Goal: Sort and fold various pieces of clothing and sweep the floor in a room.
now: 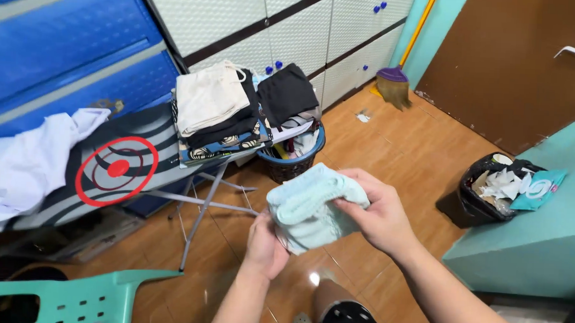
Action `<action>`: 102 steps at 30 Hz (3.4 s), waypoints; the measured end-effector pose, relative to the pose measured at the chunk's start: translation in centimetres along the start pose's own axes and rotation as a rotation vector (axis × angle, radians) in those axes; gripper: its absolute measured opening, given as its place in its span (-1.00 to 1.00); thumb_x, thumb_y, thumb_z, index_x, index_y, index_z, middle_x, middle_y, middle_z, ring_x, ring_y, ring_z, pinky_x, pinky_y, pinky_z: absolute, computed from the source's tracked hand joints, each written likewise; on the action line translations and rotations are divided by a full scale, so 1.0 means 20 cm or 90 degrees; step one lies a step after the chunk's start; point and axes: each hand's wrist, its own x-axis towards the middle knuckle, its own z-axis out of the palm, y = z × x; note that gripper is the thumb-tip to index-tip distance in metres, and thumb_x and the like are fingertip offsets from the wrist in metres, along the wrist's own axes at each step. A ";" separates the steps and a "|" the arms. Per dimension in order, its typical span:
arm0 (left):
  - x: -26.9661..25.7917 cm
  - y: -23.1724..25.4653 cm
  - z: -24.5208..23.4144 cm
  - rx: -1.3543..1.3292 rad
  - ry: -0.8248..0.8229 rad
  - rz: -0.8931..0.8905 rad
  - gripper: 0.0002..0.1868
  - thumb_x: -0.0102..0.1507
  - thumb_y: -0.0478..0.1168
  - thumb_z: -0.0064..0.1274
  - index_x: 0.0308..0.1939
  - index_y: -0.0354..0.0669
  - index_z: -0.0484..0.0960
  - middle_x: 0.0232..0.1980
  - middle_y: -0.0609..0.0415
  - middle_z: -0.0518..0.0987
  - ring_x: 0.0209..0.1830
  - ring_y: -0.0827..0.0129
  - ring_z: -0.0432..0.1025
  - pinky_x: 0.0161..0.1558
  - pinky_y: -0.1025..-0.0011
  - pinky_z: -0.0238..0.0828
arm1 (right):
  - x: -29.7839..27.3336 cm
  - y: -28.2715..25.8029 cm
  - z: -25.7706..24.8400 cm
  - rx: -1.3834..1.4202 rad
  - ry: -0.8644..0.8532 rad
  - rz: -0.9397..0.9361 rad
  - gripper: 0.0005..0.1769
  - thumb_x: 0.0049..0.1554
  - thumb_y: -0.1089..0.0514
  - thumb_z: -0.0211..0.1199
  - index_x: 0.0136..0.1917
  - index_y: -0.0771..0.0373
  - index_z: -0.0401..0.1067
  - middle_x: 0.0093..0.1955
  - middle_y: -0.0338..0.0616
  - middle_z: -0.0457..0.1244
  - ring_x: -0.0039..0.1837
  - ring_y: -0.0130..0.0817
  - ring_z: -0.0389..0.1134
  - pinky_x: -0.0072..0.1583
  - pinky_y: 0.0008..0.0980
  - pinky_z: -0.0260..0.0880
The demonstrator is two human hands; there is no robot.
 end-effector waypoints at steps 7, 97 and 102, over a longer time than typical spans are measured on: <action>0.42 0.26 -0.02 0.008 0.085 0.055 -0.56 0.47 -0.22 -0.40 0.35 -0.36 0.37 0.29 -0.16 0.53 0.26 0.14 0.46 0.28 0.16 0.39 | 0.46 0.12 0.10 -0.042 0.060 -0.010 -0.70 0.13 0.33 0.31 0.15 0.44 0.54 0.18 -0.14 0.37 0.19 -0.46 0.37 0.23 -0.46 0.35; 0.40 2.53 -1.78 1.255 0.705 0.450 -0.62 0.19 -0.37 0.14 0.11 -0.22 0.59 0.34 -0.18 0.46 0.48 -0.21 0.25 0.43 -0.01 0.23 | 2.13 0.57 1.76 -0.309 -0.283 -0.112 -0.15 0.00 0.35 0.31 0.53 0.11 0.16 0.68 0.22 -0.18 0.67 0.20 -0.10 0.53 -0.03 0.03; 0.16 2.98 -1.71 1.491 0.821 0.370 -0.39 0.06 -0.12 0.33 0.17 -0.23 0.60 0.33 -0.14 0.42 0.39 -0.19 0.27 0.32 -0.11 0.22 | 1.96 0.71 2.36 -0.176 -0.407 0.078 -0.16 0.00 0.38 0.27 0.51 0.05 0.15 0.69 0.07 -0.17 0.55 -0.03 0.15 0.34 -0.17 0.36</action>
